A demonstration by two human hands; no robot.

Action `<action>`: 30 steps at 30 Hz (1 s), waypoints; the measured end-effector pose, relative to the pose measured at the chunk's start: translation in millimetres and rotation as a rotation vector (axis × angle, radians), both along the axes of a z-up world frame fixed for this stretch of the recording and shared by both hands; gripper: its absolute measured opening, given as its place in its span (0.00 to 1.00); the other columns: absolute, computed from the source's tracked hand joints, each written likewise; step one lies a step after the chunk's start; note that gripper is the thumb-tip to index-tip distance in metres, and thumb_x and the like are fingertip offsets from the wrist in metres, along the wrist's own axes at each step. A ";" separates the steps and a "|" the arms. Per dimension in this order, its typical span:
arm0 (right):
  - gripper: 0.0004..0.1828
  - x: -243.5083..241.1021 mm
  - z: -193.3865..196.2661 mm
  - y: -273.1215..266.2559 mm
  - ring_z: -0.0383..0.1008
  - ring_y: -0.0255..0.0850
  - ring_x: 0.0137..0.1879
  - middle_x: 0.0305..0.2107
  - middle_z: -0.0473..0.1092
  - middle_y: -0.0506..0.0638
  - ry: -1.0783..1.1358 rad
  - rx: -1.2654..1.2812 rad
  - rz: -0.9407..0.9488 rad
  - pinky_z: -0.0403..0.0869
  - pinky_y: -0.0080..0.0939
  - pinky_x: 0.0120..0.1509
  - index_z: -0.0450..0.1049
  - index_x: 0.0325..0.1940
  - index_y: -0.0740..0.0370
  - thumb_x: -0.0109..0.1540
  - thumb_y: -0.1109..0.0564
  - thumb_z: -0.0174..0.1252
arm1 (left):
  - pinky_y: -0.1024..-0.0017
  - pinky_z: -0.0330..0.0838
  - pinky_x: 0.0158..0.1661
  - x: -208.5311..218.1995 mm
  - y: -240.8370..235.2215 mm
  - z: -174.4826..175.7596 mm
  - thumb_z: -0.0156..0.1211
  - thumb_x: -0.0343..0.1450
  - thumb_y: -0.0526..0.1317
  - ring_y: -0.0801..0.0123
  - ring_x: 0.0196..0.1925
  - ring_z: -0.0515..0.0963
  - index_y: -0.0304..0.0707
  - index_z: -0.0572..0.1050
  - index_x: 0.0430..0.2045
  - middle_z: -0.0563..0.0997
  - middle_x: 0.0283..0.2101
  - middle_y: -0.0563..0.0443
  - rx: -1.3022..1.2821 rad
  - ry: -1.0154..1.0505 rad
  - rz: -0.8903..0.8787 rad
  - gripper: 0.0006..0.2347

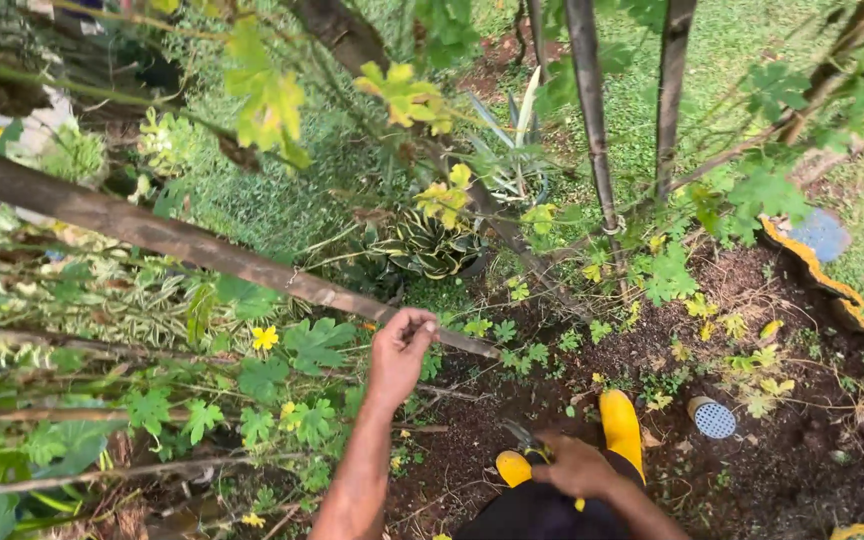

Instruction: The person uses pruning shears to cut and remove dead or overgrown vines and leaves from a metal trellis in a garden. They repeatedly grasp sections of the plant with one hand and cut them with the shears in the other, clearing the structure.

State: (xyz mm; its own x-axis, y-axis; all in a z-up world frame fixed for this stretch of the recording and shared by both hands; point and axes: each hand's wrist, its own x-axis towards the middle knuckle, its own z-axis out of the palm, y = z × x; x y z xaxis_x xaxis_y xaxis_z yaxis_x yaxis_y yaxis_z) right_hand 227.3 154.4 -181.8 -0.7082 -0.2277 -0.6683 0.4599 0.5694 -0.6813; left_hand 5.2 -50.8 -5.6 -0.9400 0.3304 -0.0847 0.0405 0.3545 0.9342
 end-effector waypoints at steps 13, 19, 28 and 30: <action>0.45 19.3 -3.5 59.7 0.78 0.50 0.59 0.51 0.77 0.59 -0.126 0.132 -0.485 0.73 0.49 0.67 0.60 0.76 0.45 0.54 0.39 0.61 | 0.64 0.82 0.42 -63.1 63.8 89.1 0.56 0.73 0.37 0.60 0.38 0.84 0.41 0.61 0.57 0.79 0.46 0.40 0.452 -0.045 0.210 0.18; 0.47 62.4 -66.4 18.1 0.73 0.55 0.65 0.59 0.72 0.60 -0.024 0.125 -0.662 0.69 0.51 0.69 0.61 0.74 0.49 0.53 0.37 0.65 | 0.66 0.80 0.42 -95.7 68.1 97.1 0.52 0.77 0.40 0.62 0.39 0.81 0.37 0.60 0.58 0.79 0.46 0.42 0.737 -0.012 0.133 0.17; 0.44 105.5 -90.1 -72.0 0.77 0.50 0.62 0.55 0.75 0.58 -0.088 -0.064 -0.735 0.73 0.46 0.67 0.64 0.71 0.51 0.52 0.39 0.64 | 0.71 0.77 0.39 -108.6 49.6 71.4 0.47 0.78 0.35 0.68 0.34 0.80 0.32 0.72 0.55 0.80 0.35 0.47 0.701 -0.049 0.053 0.12; 0.44 105.5 -75.1 -74.1 0.77 0.50 0.62 0.55 0.75 0.58 -0.079 -0.056 -0.726 0.72 0.46 0.67 0.65 0.71 0.52 0.52 0.38 0.64 | 0.72 0.76 0.35 -101.3 47.6 68.6 0.46 0.78 0.35 0.70 0.30 0.79 0.34 0.73 0.54 0.80 0.31 0.48 0.669 -0.062 0.043 0.12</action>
State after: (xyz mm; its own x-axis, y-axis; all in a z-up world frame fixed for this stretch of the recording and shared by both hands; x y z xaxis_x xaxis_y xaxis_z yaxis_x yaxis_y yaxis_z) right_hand 332.9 80.3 -256.9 -0.6441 0.2454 -0.7245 0.7570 0.0680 -0.6499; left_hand -96.2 -3.1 63.0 -0.9535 0.2929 0.0712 -0.0214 -0.3014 0.9533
